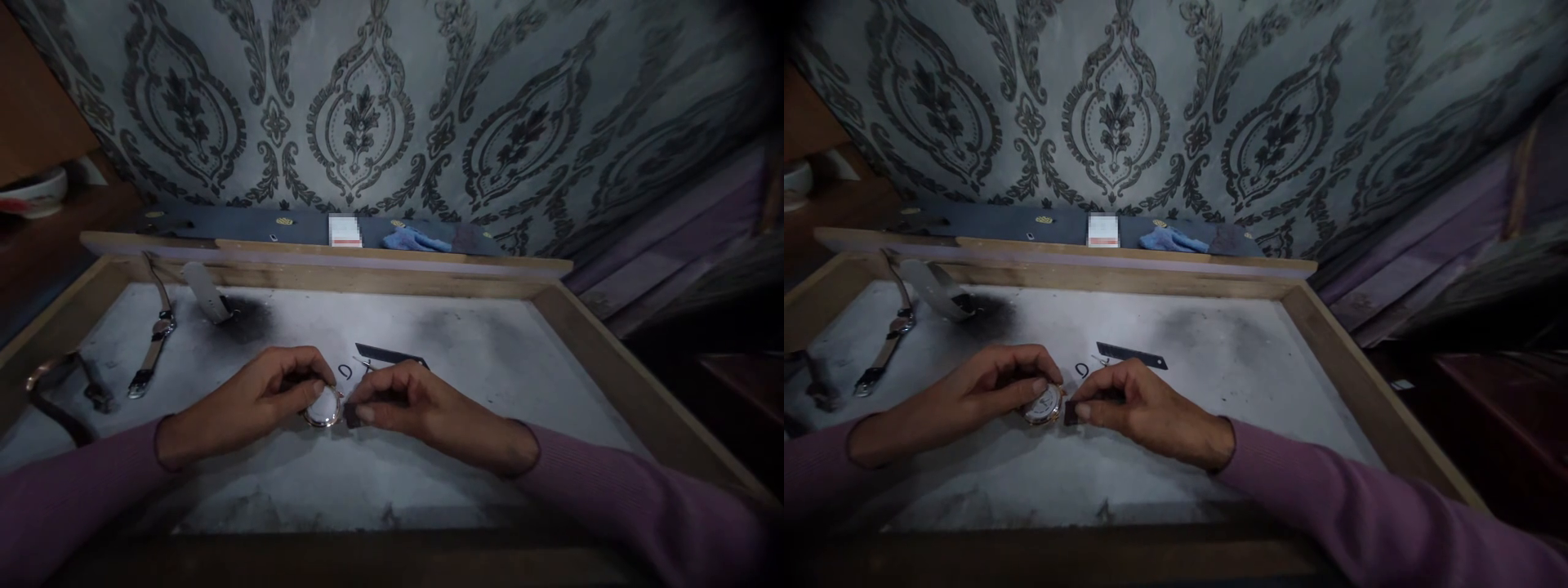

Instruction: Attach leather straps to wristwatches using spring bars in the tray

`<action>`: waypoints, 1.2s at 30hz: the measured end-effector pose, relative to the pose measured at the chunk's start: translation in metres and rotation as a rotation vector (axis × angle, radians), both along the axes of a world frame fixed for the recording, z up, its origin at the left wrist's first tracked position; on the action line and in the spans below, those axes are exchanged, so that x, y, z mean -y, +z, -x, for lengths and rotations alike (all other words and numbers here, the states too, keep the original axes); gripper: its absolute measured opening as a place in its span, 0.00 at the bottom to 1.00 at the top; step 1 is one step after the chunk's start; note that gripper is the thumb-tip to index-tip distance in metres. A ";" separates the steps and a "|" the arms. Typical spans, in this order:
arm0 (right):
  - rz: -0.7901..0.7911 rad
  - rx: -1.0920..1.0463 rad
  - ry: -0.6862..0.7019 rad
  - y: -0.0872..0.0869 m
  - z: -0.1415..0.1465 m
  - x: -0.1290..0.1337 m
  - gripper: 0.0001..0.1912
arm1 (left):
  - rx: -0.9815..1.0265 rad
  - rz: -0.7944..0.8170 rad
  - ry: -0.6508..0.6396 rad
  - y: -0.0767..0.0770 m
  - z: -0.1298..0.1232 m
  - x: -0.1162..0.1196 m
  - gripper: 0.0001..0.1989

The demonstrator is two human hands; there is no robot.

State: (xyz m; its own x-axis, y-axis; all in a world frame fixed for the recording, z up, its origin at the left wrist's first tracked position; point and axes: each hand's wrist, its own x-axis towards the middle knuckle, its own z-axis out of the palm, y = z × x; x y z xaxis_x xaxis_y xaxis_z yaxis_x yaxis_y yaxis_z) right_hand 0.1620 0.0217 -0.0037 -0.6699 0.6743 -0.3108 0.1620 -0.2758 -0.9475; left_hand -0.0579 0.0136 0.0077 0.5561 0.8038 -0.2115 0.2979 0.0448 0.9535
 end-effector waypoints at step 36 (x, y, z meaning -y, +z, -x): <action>-0.032 -0.012 -0.004 -0.004 0.000 0.001 0.10 | 0.029 0.075 -0.002 -0.001 0.000 0.000 0.08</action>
State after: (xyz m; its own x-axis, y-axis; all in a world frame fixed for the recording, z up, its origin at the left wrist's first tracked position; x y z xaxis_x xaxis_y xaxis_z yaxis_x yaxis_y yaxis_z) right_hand 0.1619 0.0210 -0.0077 -0.6709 0.6862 -0.2811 0.1500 -0.2456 -0.9577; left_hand -0.0575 0.0137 0.0063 0.5645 0.7852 -0.2546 0.2699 0.1159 0.9559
